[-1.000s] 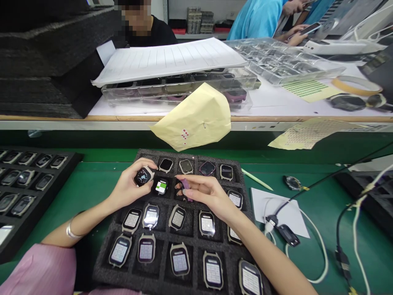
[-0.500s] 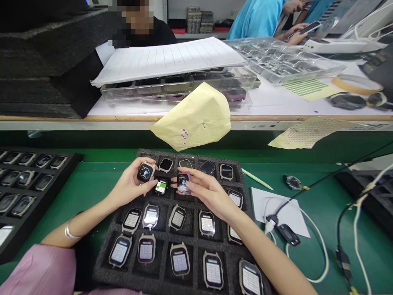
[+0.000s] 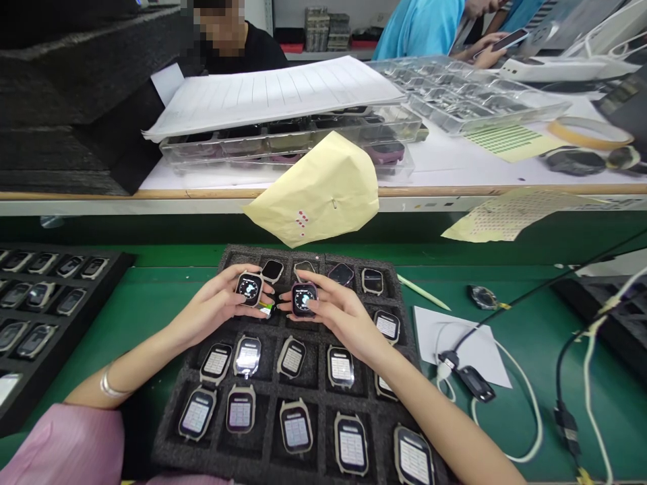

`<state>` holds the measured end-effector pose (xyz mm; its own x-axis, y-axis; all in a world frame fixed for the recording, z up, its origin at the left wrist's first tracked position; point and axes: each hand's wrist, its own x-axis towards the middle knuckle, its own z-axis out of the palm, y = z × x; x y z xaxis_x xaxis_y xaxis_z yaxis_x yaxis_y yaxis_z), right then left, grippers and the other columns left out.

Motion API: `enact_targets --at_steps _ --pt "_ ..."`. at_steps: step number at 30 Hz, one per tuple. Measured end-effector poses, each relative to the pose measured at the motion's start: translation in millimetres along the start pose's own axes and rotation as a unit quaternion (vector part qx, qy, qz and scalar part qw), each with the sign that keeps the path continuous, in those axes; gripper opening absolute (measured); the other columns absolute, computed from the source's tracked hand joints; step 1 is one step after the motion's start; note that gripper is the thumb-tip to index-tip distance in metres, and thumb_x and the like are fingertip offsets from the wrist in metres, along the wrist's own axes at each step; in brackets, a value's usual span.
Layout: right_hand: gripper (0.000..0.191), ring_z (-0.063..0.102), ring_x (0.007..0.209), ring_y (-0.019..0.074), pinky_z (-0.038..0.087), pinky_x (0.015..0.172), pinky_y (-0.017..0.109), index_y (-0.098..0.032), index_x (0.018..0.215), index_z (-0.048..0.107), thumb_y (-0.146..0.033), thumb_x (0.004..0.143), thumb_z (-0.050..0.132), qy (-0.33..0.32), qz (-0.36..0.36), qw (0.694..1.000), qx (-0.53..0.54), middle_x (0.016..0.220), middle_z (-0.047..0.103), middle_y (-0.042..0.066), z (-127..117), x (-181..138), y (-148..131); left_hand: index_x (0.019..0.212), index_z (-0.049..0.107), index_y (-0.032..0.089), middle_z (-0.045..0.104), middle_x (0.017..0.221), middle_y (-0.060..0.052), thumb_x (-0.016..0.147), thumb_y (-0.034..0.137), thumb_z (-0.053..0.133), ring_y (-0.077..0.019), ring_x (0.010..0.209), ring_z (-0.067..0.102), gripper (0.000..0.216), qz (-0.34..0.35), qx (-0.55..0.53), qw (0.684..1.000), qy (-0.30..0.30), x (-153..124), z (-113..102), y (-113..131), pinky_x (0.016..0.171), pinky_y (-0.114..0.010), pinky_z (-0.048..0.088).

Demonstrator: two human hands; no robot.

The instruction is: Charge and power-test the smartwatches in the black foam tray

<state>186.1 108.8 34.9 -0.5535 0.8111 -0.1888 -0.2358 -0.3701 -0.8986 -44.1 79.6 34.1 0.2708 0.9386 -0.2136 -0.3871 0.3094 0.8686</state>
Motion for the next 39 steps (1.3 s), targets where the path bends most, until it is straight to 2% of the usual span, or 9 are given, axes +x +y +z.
enact_targets --at_steps 6,12,15,17,21,27,32,36,39 --pt "0.041 0.067 0.103 0.027 0.056 0.089 0.046 -0.025 0.125 0.062 -0.022 0.085 0.066 -0.003 -0.005 1.0 -0.009 0.106 0.073 0.006 0 0 1 0.112 0.051 0.02 0.067 0.1 -0.007 0.078 0.013 0.055 -0.0216 0.094 0.067 0.035 0.013 0.014 1.0 -0.025 0 -1 -2 0.08 -0.041 0.059" --pt "0.043 0.065 0.107 0.0297 0.055 0.091 0.049 -0.025 0.128 0.06 -0.026 0.085 0.066 -0.003 -0.002 1.0 -0.013 0.108 0.072 0.008 1 -1 0 0.111 0.049 0.019 0.065 0.097 -0.007 0.079 0.015 0.057 -0.0203 0.089 0.067 0.033 0.022 0.045 0.998 -0.033 1 -1 -3 0.073 -0.037 0.06" --pt "0.054 0.061 0.115 0.0301 0.05 0.097 0.052 -0.027 0.137 0.05 -0.03 0.086 0.066 -0.001 0.009 1.0 -0.011 0.116 0.07 0.008 2 -3 0 0.112 0.048 0.02 0.061 0.099 -0.005 0.076 0.015 0.063 -0.0156 0.074 0.064 0.039 0.046 0.121 0.991 -0.017 1 -2 -5 0.057 -0.027 0.057" --pt "0.06 0.059 0.118 0.029 0.047 0.101 0.052 -0.028 0.142 0.043 -0.031 0.087 0.066 -0.008 0.014 1.0 -0.01 0.122 0.067 0.007 2 -3 1 0.112 0.049 0.021 0.059 0.098 -0.003 0.074 0.015 0.065 -0.0119 0.067 0.06 0.041 0.076 0.203 0.976 0.012 1 -4 -6 0.051 -0.022 0.051" --pt "0.059 0.061 0.116 0.0275 0.048 0.1 0.05 -0.028 0.143 0.041 -0.031 0.089 0.065 -0.023 0.015 0.999 -0.028 0.124 0.066 0.008 1 -3 2 0.11 0.05 0.021 0.06 0.094 -0.002 0.075 0.014 0.064 -0.015 0.079 0.06 0.038 0.163 0.341 0.923 0.072 2 -7 -9 0.064 -0.023 0.049" --pt "0.039 0.062 0.114 0.0264 0.047 0.102 0.046 -0.027 0.124 0.061 -0.031 0.086 0.07 -0.029 -0.019 0.994 -0.1 0.123 0.067 0.007 -3 -2 1 0.112 0.053 0.022 0.062 0.095 -0.003 0.079 0.016 0.057 -0.0175 0.082 0.06 0.033 0.21 0.453 0.862 0.09 1 -8 -12 0.071 -0.026 0.047" --pt "0.037 0.065 0.109 0.0249 0.044 0.103 0.045 -0.026 0.119 0.065 -0.029 0.083 0.074 -0.025 -0.023 0.992 -0.124 0.119 0.069 0.007 -4 0 3 0.102 0.051 0.022 0.059 0.089 0.0 0.074 0.014 0.059 -0.0156 0.075 0.057 0.03 0.193 0.467 0.858 0.091 2 -9 -12 0.069 -0.026 0.044" --pt "0.035 0.067 0.105 0.0264 0.048 0.099 0.045 -0.025 0.115 0.067 -0.03 0.081 0.075 -0.018 -0.02 0.992 -0.119 0.114 0.071 0.008 -3 0 2 0.096 0.052 0.021 0.059 0.091 -0.001 0.075 0.012 0.056 -0.0164 0.081 0.057 0.023 0.219 0.459 0.856 0.095 5 -10 -11 0.073 -0.026 0.044" --pt "0.033 0.069 0.101 0.0265 0.048 0.098 0.045 -0.024 0.11 0.07 -0.028 0.078 0.077 -0.01 -0.019 0.994 -0.11 0.106 0.074 0.008 -2 0 1 0.097 0.051 0.021 0.057 0.089 -0.002 0.079 0.013 0.053 -0.0165 0.079 0.057 0.02 0.213 0.432 0.873 0.081 6 -10 -13 0.07 -0.027 0.046"
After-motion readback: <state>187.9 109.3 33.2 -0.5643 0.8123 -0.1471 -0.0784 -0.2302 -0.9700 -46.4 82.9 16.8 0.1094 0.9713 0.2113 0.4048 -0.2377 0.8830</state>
